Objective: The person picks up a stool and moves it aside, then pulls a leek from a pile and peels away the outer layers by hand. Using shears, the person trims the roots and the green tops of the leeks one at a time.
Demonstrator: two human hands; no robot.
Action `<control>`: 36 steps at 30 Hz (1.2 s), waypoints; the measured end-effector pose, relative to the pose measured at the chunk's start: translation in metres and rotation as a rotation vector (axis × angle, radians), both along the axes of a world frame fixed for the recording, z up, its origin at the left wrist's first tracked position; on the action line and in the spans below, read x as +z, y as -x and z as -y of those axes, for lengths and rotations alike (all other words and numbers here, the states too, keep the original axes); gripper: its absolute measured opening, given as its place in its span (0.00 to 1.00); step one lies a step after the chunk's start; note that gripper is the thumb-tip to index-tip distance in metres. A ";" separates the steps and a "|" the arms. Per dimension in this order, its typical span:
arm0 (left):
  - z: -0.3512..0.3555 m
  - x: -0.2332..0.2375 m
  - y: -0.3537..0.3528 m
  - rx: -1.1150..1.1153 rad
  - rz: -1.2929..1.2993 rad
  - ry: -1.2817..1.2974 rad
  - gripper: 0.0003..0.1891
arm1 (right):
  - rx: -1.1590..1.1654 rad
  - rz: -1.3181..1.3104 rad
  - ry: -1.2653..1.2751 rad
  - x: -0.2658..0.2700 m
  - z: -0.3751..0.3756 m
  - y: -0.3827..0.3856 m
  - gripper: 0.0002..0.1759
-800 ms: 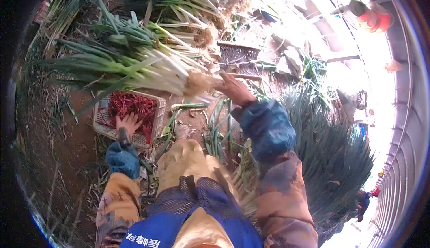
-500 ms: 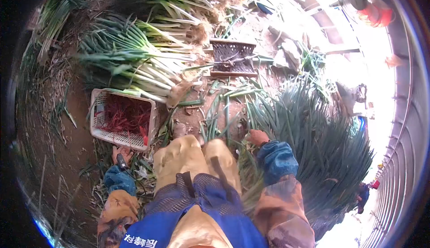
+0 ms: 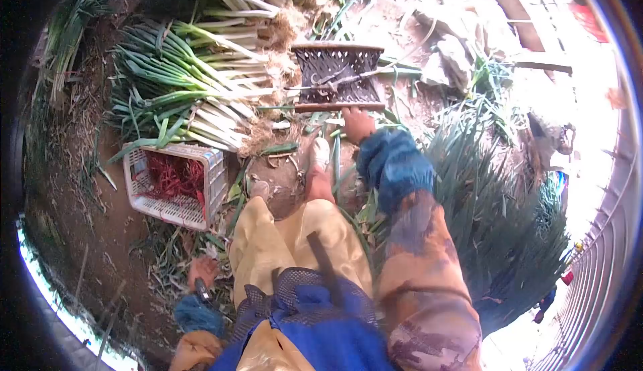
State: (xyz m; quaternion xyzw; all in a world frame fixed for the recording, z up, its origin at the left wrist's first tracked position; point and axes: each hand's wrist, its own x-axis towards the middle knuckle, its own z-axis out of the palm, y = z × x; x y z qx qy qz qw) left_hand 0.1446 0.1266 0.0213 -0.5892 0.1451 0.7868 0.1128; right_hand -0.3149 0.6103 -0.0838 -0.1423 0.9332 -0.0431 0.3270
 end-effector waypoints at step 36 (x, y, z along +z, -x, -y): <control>-0.216 -0.047 0.201 0.136 -0.245 0.023 0.18 | 0.445 0.205 0.491 0.038 0.128 0.027 0.19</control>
